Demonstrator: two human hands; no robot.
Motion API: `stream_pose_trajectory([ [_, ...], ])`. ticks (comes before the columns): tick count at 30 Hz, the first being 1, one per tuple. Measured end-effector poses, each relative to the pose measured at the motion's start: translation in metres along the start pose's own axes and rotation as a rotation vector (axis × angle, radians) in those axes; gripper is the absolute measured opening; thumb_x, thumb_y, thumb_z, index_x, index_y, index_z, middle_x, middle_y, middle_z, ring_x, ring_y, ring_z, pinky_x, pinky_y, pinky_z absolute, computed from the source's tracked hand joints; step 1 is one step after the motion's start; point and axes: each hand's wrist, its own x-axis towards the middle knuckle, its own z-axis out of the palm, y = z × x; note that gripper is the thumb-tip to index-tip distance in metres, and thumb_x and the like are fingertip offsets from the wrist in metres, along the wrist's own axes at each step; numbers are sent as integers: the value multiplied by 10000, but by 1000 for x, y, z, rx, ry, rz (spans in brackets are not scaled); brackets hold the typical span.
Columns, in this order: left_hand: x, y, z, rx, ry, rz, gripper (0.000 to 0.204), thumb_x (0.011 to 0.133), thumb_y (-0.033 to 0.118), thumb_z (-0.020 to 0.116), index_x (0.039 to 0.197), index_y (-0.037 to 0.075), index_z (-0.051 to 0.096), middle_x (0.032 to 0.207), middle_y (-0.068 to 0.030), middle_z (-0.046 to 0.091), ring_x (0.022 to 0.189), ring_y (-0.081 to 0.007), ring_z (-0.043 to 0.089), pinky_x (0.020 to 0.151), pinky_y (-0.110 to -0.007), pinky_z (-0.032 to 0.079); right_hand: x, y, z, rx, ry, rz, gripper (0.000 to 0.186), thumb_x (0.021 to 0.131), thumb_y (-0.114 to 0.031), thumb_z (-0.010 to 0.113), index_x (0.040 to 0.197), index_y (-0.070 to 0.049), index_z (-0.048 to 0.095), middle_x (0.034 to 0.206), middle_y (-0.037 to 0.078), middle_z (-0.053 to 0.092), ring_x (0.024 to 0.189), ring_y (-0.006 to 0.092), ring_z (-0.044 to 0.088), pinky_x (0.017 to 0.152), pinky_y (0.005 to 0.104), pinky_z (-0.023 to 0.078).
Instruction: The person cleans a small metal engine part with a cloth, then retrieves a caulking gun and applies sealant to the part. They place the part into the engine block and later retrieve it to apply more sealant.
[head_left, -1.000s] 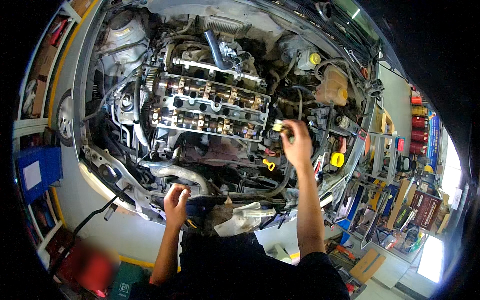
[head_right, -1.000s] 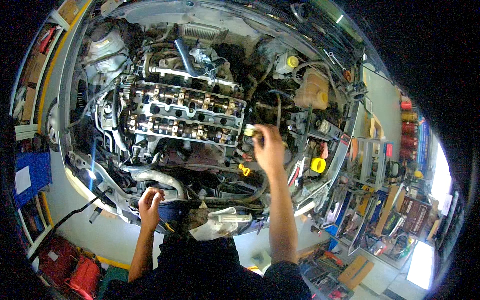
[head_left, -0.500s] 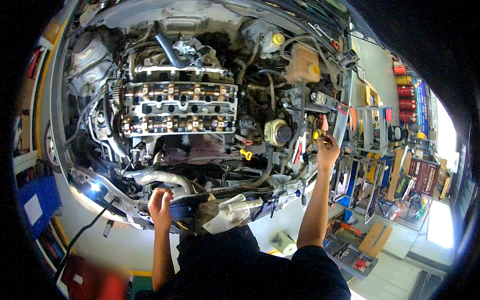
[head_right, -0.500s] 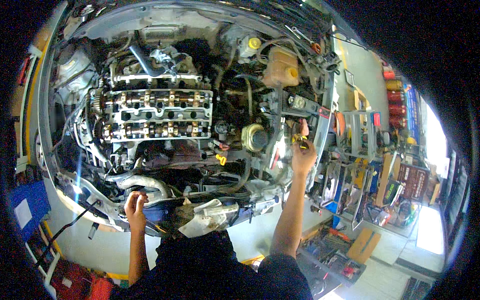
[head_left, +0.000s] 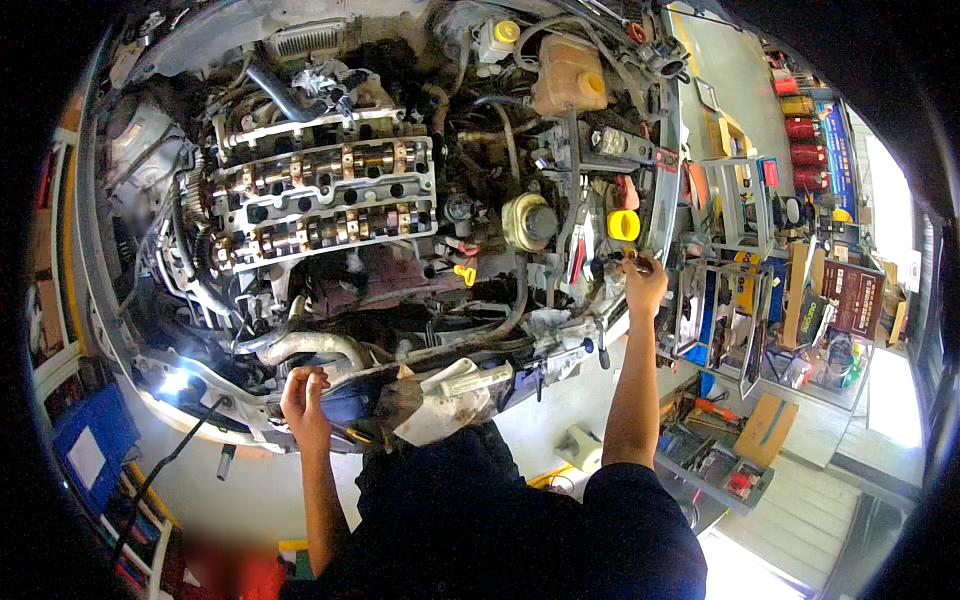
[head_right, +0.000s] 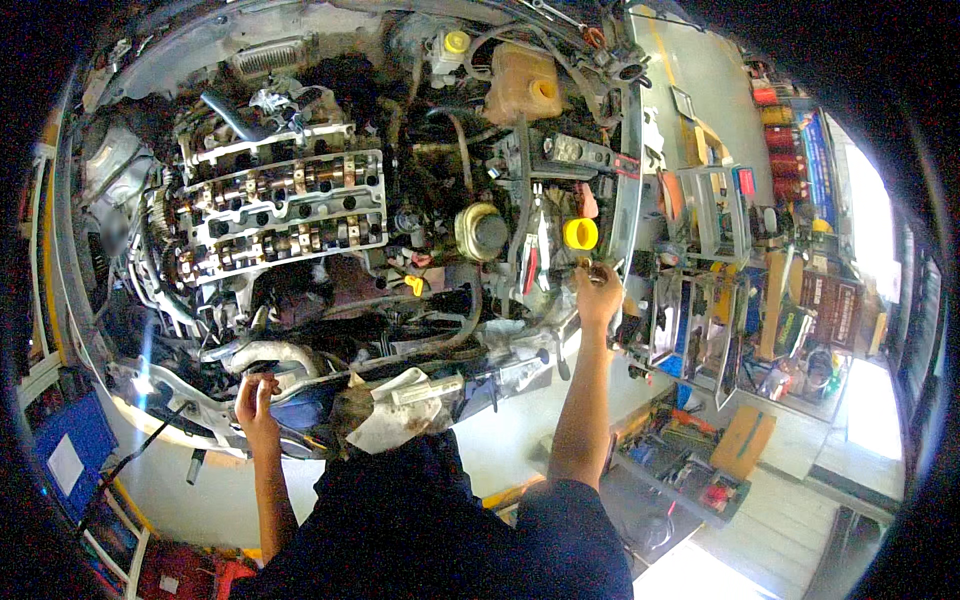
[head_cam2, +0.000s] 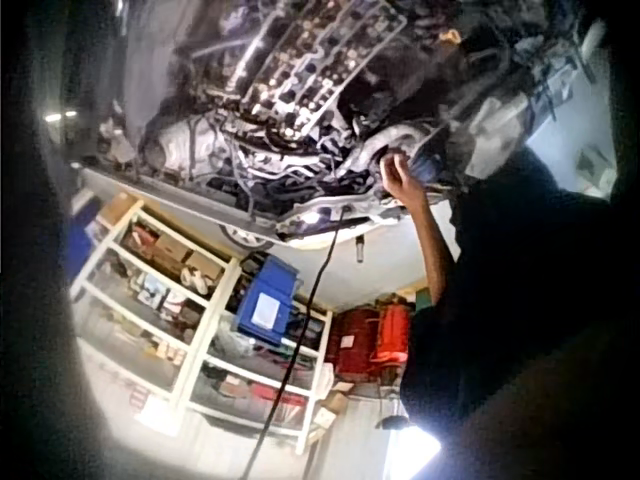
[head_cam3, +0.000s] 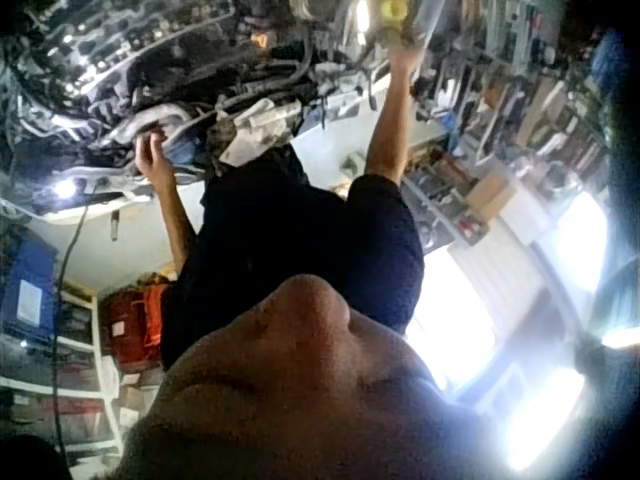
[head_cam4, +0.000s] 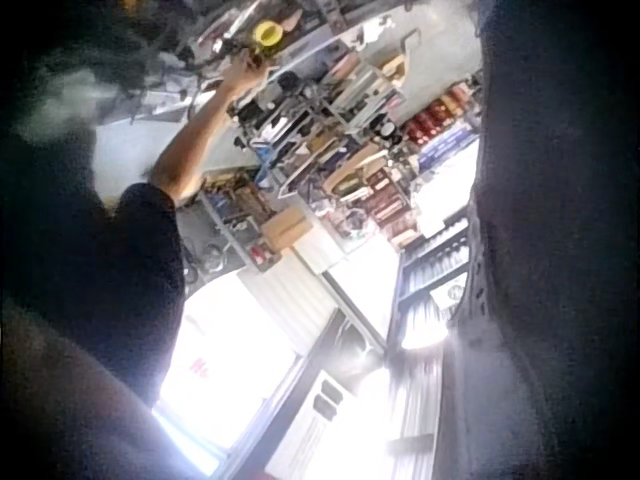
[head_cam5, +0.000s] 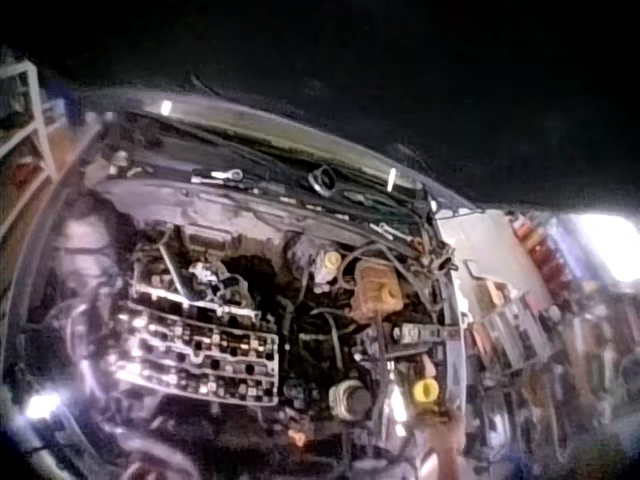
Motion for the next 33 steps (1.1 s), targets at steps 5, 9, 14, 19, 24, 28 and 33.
stream_pose_trajectory([
  [5, 3, -14, 9, -32, -36, -6, 113, 1057, 72, 591, 991, -12, 624, 974, -59, 657, 889, -123, 611, 828, -275, 498, -6, -6, -1, -16, -41, 11, 392, 793, -184, 868, 1086, 48, 749, 893, 135, 772, 816, 220, 733, 774, 344, 560],
  [9, 1, 1, 19, 17, -88, -12, 97, 1049, 61, 601, 1003, -15, 642, 986, -57, 661, 890, -119, 612, 824, -269, 491, 5, -17, 36, 2, -9, -28, 439, 799, -258, 855, 1121, 20, 747, 911, 145, 773, 836, 252, 732, 785, 359, 560],
  [14, -4, -3, 16, -18, -67, 25, 89, 1051, 47, 591, 1016, -20, 637, 990, -54, 649, 876, -115, 604, 822, -267, 490, 18, -20, 63, -125, 12, -33, 394, 782, -266, 850, 1071, -14, 759, 956, 206, 770, 937, 408, 736, 868, 463, 569],
  [19, -2, -9, 11, 10, -66, 7, 87, 1053, 50, 589, 1013, -16, 630, 988, -49, 643, 877, -108, 600, 823, -266, 495, 28, -19, 76, -172, 4, -96, 384, 782, -268, 844, 1064, -22, 760, 962, 205, 772, 941, 393, 743, 864, 453, 573],
  [24, 4, -2, 22, -26, -46, 39, 90, 1027, 48, 597, 978, -6, 649, 901, -22, 634, 811, -108, 582, 761, -251, 479, 38, -16, 90, -272, -39, -71, 446, 782, -317, 883, 1129, -64, 765, 1034, 189, 774, 992, 363, 745, 882, 433, 574],
  [28, 21, 0, 12, 240, 5, 144, 115, 984, 87, 683, 992, -28, 691, 889, -65, 687, 818, -137, 649, 769, -297, 522, 36, -10, 85, -157, -168, -7, 422, 819, -265, 863, 1159, -37, 759, 1093, 104, 791, 997, 260, 741, 915, 390, 578],
  [33, 74, 25, 2, 205, 141, 256, 106, 1017, 104, 678, 1065, 10, 688, 925, -48, 706, 862, -112, 628, 801, -295, 510, 44, 24, 81, -181, -144, -216, 469, 930, -347, 790, 1182, 41, 714, 1108, 184, 764, 1014, 325, 730, 899, 424, 570],
])
